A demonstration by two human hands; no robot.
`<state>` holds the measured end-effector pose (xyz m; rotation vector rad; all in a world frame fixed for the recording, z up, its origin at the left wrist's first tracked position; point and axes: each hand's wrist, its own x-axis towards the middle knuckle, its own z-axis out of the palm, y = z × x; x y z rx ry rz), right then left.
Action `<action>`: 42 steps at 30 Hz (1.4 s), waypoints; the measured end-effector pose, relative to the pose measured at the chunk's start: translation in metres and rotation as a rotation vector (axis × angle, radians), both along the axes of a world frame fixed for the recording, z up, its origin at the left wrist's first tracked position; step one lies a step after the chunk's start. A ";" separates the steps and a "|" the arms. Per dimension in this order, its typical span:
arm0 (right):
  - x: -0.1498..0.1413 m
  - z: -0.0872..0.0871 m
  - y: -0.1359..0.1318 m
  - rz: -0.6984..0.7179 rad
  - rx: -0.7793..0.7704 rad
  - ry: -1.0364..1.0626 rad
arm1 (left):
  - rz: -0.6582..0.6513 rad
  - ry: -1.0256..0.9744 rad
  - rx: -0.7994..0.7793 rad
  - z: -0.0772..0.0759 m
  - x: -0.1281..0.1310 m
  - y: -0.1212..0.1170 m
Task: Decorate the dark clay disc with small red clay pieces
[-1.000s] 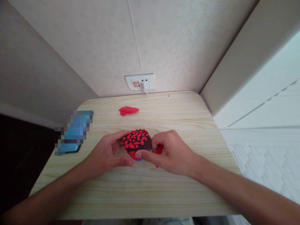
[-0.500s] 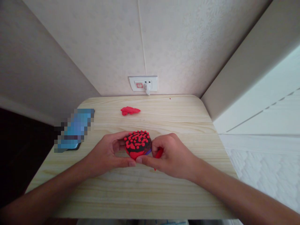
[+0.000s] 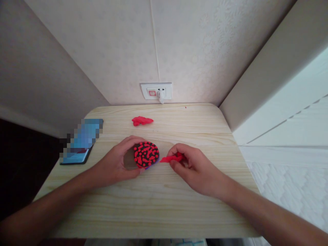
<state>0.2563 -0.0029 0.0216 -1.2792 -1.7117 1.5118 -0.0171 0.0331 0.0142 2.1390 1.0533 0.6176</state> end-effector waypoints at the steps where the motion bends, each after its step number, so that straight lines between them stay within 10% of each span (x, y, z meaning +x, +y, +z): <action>1: 0.000 -0.002 0.000 0.007 0.039 -0.022 | -0.024 0.022 0.017 0.001 -0.001 0.003; 12: -0.008 -0.002 0.006 0.098 0.145 -0.105 | -0.017 0.111 -0.017 -0.003 -0.027 0.001; 23: -0.028 -0.007 0.012 0.075 0.302 -0.179 | 0.231 0.029 0.026 -0.019 -0.008 -0.022; 42: -0.032 -0.016 0.012 0.106 0.466 -0.222 | 0.297 0.020 0.094 -0.023 0.004 -0.023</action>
